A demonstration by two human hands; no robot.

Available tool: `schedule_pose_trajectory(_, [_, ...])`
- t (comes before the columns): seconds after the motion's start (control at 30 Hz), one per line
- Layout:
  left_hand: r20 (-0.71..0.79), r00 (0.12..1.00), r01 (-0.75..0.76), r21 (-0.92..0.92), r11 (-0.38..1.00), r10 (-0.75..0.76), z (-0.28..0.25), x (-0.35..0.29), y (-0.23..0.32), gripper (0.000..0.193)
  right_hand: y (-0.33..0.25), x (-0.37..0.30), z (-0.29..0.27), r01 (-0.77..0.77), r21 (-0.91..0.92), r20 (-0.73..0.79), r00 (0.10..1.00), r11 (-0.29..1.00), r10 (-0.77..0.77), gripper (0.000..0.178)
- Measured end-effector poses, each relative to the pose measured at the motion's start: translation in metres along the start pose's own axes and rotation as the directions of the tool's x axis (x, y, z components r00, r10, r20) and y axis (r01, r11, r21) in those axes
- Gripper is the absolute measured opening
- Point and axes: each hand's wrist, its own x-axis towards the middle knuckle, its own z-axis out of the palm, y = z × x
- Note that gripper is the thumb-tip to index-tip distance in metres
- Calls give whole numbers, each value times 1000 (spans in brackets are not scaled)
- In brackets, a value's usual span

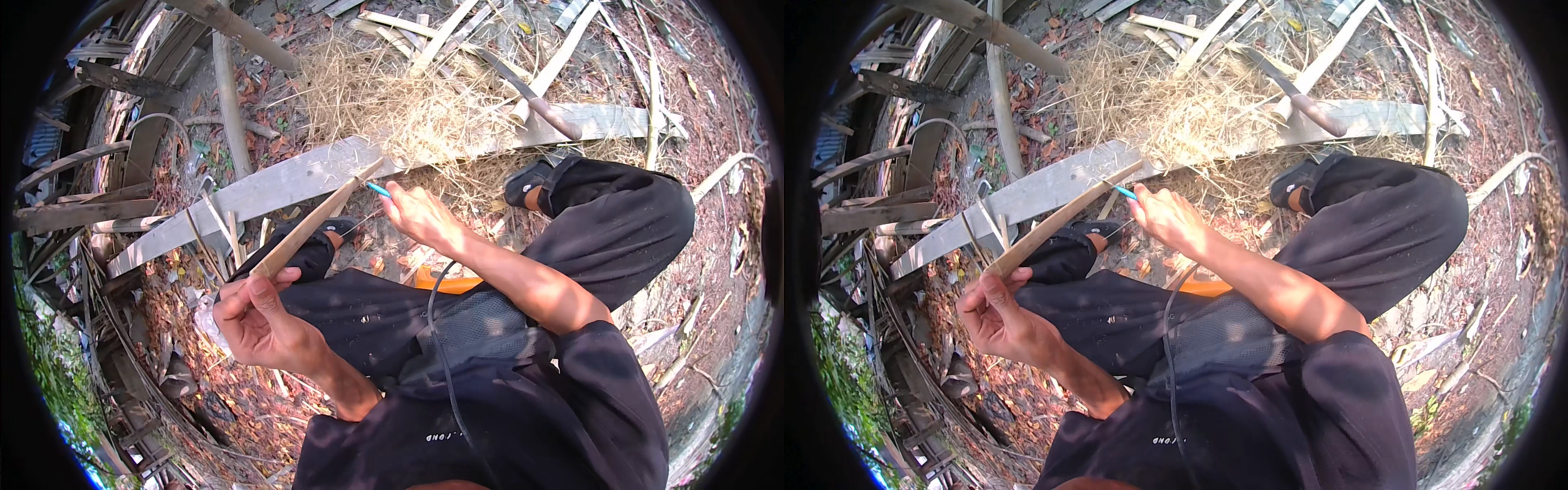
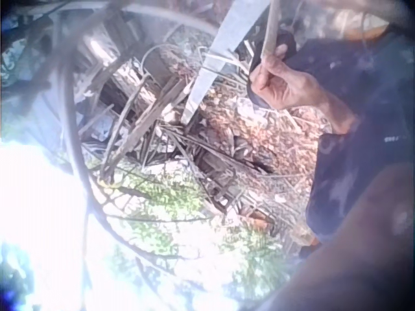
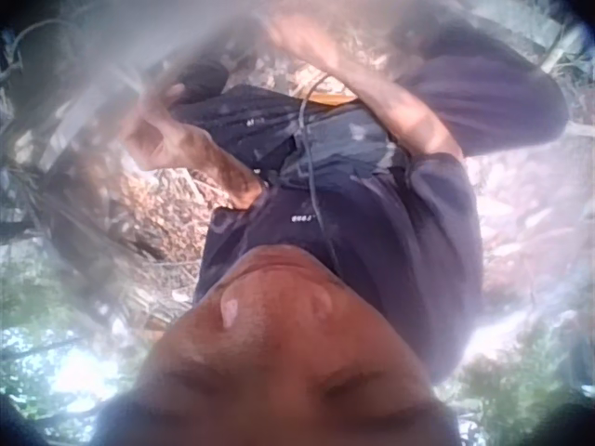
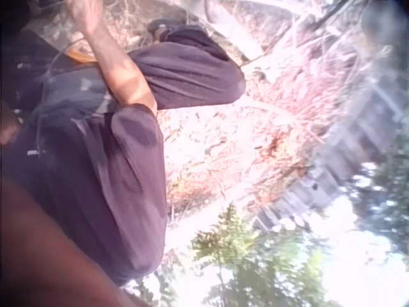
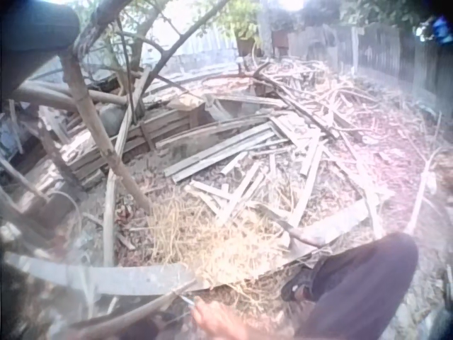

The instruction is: The person sits on the ground and uses a knife to sharpen a thin wooden stick, repeatedly scraping the blade along the wood to create a fine point. The person also picks up and uses a long metal file to further refine the stick's tip.

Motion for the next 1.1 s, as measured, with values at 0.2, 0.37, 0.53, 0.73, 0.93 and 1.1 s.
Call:
schedule_pose_trajectory(0.2, [25, 1000, -13, -21, 1000, 13, -8, -1, -5, 15, 2, 5, -15, -206, 7, 125, 971, 979, 204, 30])
schedule_pose_trajectory(0.37, [39, 999, -7, -33, 999, 8, -11, 0, -4, 15, -59, -1, -26, -28, 62, -23, 999, 998, 29, 29])
schedule_pose_trajectory(0.53, [-11, 999, 41, 40, 998, -41, -14, 4, -4, 14, -57, 5, -18, 39, -49, -49, 998, 998, -42, 29])
schedule_pose_trajectory(0.73, [86, 996, -22, -34, 999, 25, -20, 1, -4, 13, 84, -16, 10, -98, -440, 298, 922, 893, 248, 31])
schedule_pose_trajectory(0.93, [-17, 998, 64, 70, 996, -63, -19, 12, -5, 17, -28, 17, -40, -169, 68, -13, 985, 983, 171, 30])
schedule_pose_trajectory(1.1, [-15, 999, 46, 54, 997, -46, -11, 9, -4, 14, -77, 1, -47, -10, 47, 92, 996, 999, 6, 26])
